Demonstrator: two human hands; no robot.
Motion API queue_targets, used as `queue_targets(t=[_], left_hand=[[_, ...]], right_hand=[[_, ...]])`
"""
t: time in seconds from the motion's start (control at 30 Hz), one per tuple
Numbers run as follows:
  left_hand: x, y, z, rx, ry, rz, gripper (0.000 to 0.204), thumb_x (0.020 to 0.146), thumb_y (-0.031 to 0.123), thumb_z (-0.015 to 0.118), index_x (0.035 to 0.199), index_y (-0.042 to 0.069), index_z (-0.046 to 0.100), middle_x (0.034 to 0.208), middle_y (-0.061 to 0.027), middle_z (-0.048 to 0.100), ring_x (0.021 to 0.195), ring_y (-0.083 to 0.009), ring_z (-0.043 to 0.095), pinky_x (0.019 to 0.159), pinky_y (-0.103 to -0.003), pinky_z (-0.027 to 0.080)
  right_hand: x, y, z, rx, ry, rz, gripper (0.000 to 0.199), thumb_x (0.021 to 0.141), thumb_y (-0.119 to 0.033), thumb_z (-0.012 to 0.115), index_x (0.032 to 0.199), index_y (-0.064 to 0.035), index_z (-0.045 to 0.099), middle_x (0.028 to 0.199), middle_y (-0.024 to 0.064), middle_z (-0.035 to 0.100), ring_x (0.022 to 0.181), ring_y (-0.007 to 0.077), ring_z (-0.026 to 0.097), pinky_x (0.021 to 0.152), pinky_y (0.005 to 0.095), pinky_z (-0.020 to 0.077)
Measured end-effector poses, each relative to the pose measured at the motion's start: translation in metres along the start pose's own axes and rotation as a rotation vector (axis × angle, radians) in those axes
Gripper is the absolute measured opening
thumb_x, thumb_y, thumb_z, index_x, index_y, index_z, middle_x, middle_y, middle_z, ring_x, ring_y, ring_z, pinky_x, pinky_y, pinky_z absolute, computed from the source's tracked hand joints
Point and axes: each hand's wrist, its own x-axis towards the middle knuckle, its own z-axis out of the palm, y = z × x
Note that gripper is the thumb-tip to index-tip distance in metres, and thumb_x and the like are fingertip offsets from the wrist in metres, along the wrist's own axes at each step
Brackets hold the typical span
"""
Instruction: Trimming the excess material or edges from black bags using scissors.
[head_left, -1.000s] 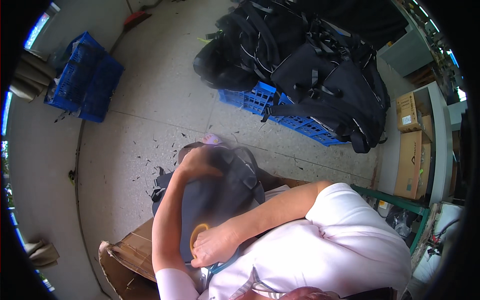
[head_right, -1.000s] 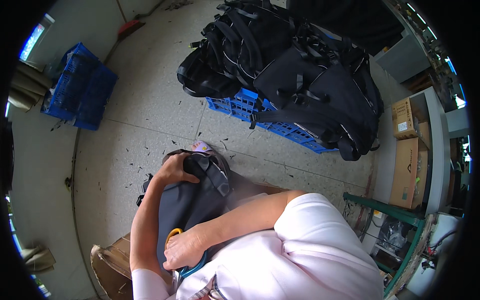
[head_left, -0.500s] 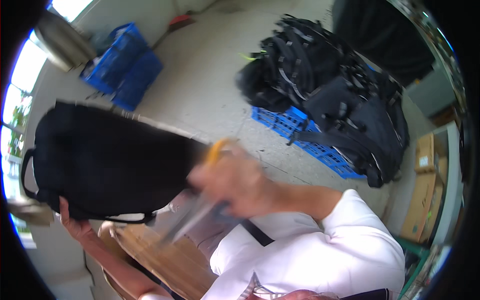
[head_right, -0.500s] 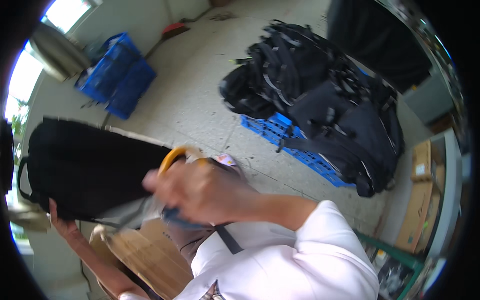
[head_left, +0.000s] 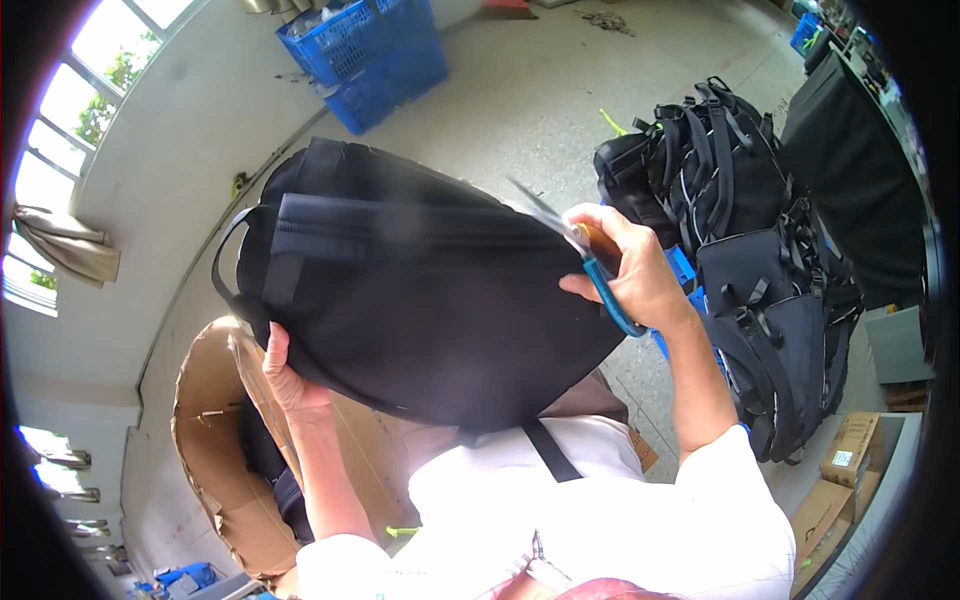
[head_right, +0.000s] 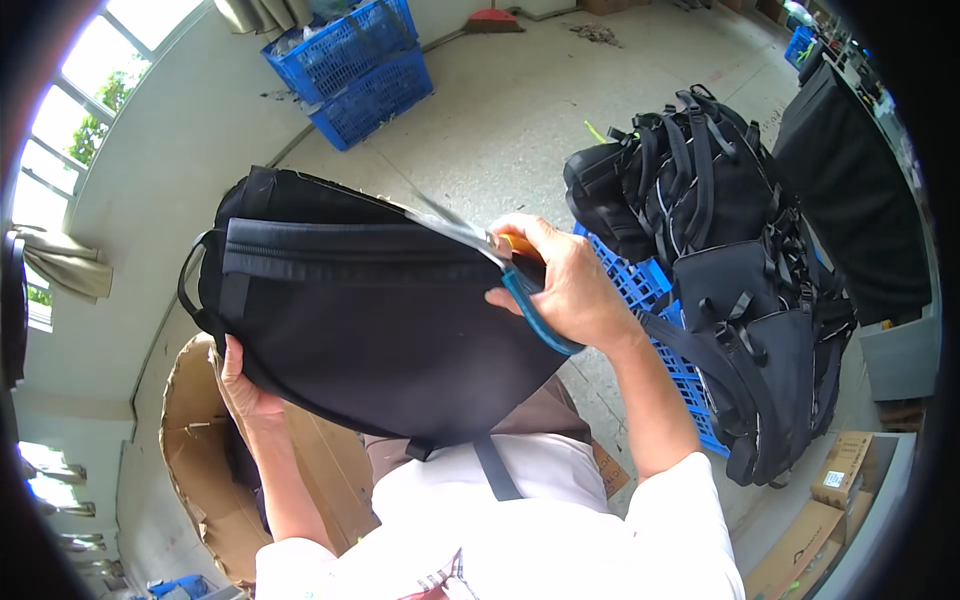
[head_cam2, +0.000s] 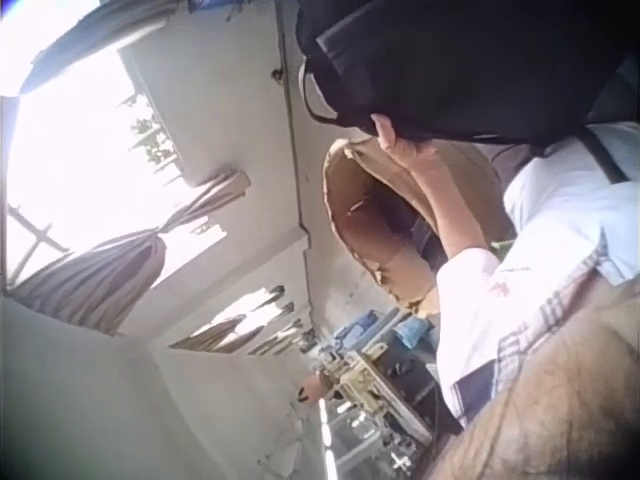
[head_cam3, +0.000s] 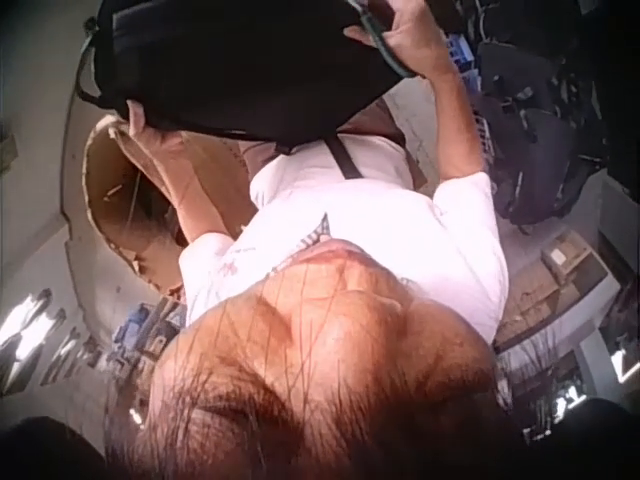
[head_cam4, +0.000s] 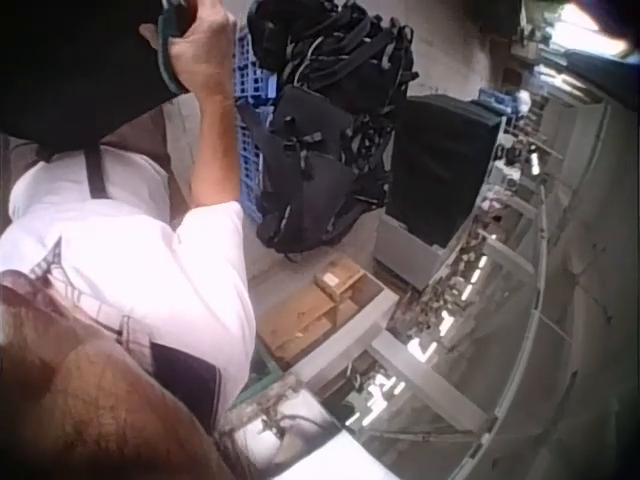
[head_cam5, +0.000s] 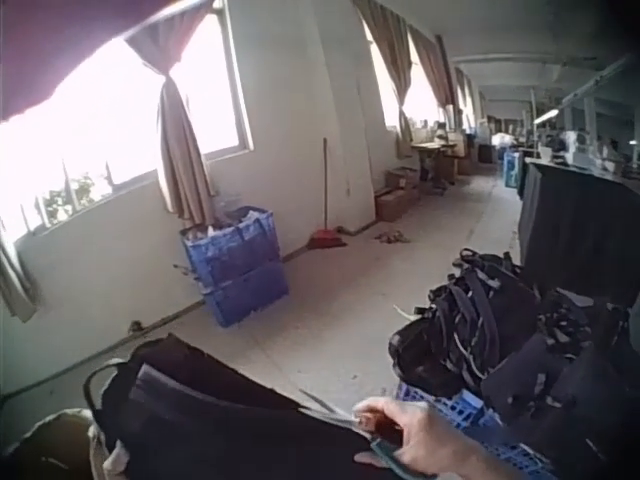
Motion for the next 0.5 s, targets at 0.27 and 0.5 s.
queue_targets(t=[0.27,0.5], left_hand=[[0.0,-0.022,-0.023,0.008,0.154,0.06,0.049,0.076,0.022,0.069,0.117,0.002,0.052,0.118,-0.011,0.055,0.109,-0.0273,0.052,0.097,-0.043,0.039],[0.0,-0.014,-0.048,-0.097,0.044,-0.058,0.046,0.078,0.023,0.067,0.117,0.004,0.053,0.119,-0.0089,0.055,0.109,-0.0267,0.052,0.097,-0.043,0.039]], right_hand=[[-0.047,-0.038,0.013,-0.638,0.185,-0.322,0.052,0.07,-0.009,0.066,0.118,-0.0024,0.046,0.077,0.0126,0.046,0.07,0.0272,0.05,0.061,0.0379,0.0405],[-0.105,-0.028,0.003,0.024,-0.343,0.126,0.053,0.063,-0.014,0.077,0.11,-0.003,0.054,0.085,0.0099,0.06,0.066,0.0178,0.06,0.056,0.0281,0.0492]])
